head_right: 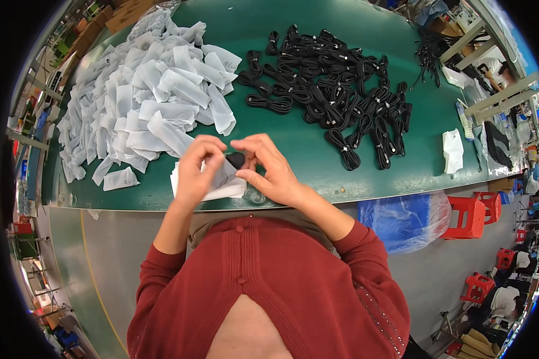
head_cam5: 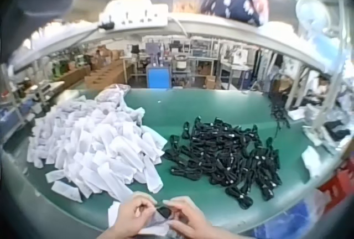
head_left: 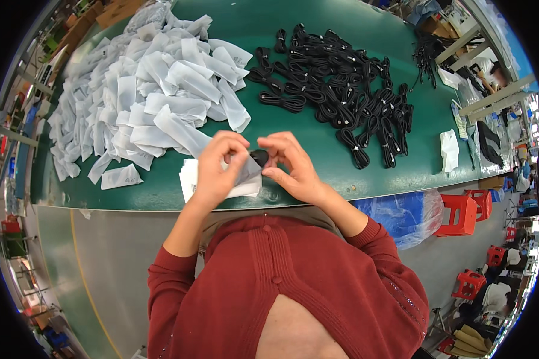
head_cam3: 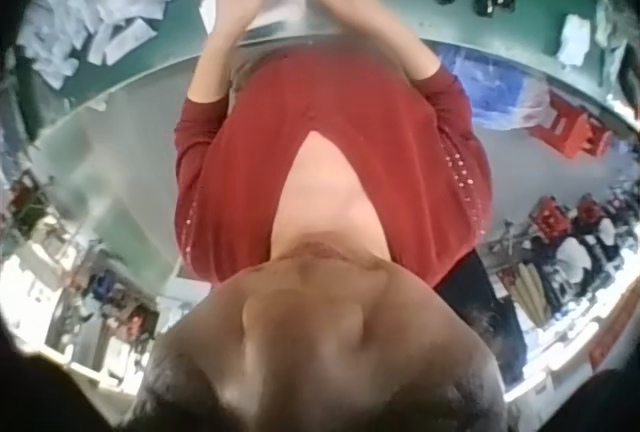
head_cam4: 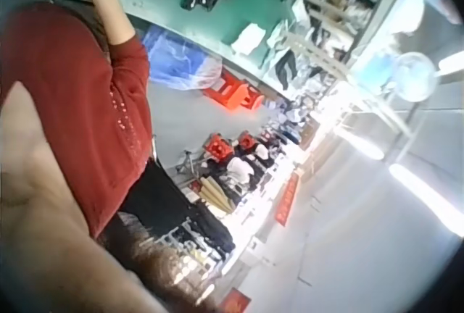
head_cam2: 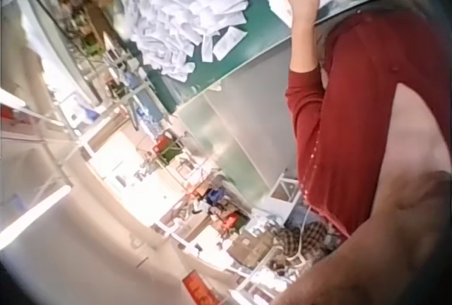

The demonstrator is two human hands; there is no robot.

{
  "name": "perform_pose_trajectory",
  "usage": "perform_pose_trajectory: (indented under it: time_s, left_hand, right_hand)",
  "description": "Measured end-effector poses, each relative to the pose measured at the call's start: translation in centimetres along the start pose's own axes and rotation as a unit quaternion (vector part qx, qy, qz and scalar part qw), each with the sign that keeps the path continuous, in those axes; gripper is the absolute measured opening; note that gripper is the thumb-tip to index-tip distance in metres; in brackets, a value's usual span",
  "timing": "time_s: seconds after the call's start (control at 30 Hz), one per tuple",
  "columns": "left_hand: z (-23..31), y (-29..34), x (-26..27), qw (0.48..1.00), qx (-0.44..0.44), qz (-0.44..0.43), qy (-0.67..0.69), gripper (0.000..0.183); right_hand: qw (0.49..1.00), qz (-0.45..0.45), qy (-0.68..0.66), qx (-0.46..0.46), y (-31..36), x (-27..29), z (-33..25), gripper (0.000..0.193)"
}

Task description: The person repeatedly picks up black cables from a pile on a green table, places them into small white paper bags, and sets the packaged items aside. The process is repetitive, involving handling the cables and bags by hand without the use of tools.

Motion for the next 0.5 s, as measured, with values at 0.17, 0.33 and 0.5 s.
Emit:
perform_pose_trajectory:
  time_s: [0.17, 0.33, 0.5]
  left_hand:
    - [-1.8, -4.3, 6.5, 0.961, 0.057, 0.101, 0.25, 0.019]
    - [-4.1, -7.2, 13.4, 0.961, 0.0, 0.264, 0.081, 0.021]
    - [-0.8, -2.8, 7.7, 0.966, -0.081, 0.177, -0.167, 0.021]
  right_hand:
    - [0.976, 0.119, 0.179, 0.018, -4.1, 4.9, 3.6, 0.029]
    - [0.867, 0.029, 0.496, 0.044, -5.2, 5.8, 8.5, 0.038]
    - [0.852, -0.012, 0.522, 0.028, -3.4, 3.9, 9.4, 0.027]
Point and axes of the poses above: each hand's wrist, its own y-axis away from the middle knuckle, its own x-axis out of the back of the hand, z = x × y, the point moved 8 cm from there along -y, towards the middle knuckle, and after that the axes turned 6 degrees about -y, right-handed, at the moved point
